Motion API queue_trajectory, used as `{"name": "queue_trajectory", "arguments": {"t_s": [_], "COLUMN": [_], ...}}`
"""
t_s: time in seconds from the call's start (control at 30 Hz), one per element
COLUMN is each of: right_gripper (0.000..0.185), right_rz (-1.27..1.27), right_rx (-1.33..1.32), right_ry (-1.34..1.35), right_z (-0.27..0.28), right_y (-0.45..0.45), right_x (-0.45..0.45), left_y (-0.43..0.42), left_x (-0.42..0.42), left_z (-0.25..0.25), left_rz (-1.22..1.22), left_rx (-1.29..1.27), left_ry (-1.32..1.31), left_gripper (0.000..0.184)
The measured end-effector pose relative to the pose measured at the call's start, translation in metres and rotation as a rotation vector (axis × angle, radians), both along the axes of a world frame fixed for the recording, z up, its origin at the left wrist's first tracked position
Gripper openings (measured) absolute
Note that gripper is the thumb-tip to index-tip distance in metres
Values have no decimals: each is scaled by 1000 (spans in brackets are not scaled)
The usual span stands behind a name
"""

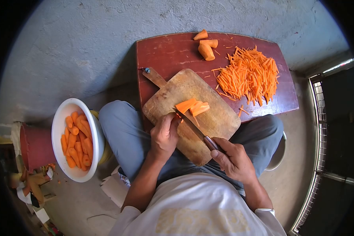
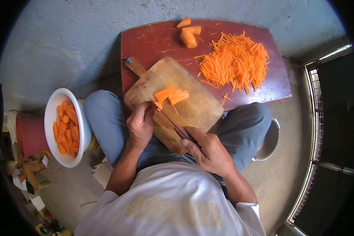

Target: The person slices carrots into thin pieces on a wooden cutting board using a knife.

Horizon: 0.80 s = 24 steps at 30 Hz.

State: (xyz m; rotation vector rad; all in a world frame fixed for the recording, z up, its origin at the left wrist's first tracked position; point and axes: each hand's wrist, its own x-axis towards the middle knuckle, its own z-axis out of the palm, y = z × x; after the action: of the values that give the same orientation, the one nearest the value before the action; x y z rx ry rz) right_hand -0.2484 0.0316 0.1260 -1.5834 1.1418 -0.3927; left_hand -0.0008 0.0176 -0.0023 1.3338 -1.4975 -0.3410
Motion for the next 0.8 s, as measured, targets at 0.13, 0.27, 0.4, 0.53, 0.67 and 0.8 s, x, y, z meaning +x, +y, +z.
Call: {"name": "queue_trajectory", "arguments": {"t_s": [0.13, 0.27, 0.4, 0.53, 0.67, 0.8], "right_gripper": [38, 41, 39, 29, 24, 27], "right_rz": [-8, -14, 8, 42, 85, 126], "right_rx": [-43, -108, -227, -184, -270, -312], "right_ry": [-35, -69, -82, 31, 105, 125], "right_z": [1, -3, -15, -29, -39, -41], "right_y": [3, 4, 5, 3, -8, -22], "right_x": [1, 2, 6, 16, 26, 29], "left_y": [-1, -1, -2, -1, 0, 2], "left_x": [0, 2, 3, 3, 3, 1], "left_z": [-3, -7, -9, 3, -3, -5], "left_rz": [-2, -8, 3, 24, 30, 17], "left_rx": [10, -2, -7, 15, 62, 92], "left_ry": [37, 24, 37, 1, 45, 75], "left_gripper": [25, 26, 25, 21, 16, 12]}}
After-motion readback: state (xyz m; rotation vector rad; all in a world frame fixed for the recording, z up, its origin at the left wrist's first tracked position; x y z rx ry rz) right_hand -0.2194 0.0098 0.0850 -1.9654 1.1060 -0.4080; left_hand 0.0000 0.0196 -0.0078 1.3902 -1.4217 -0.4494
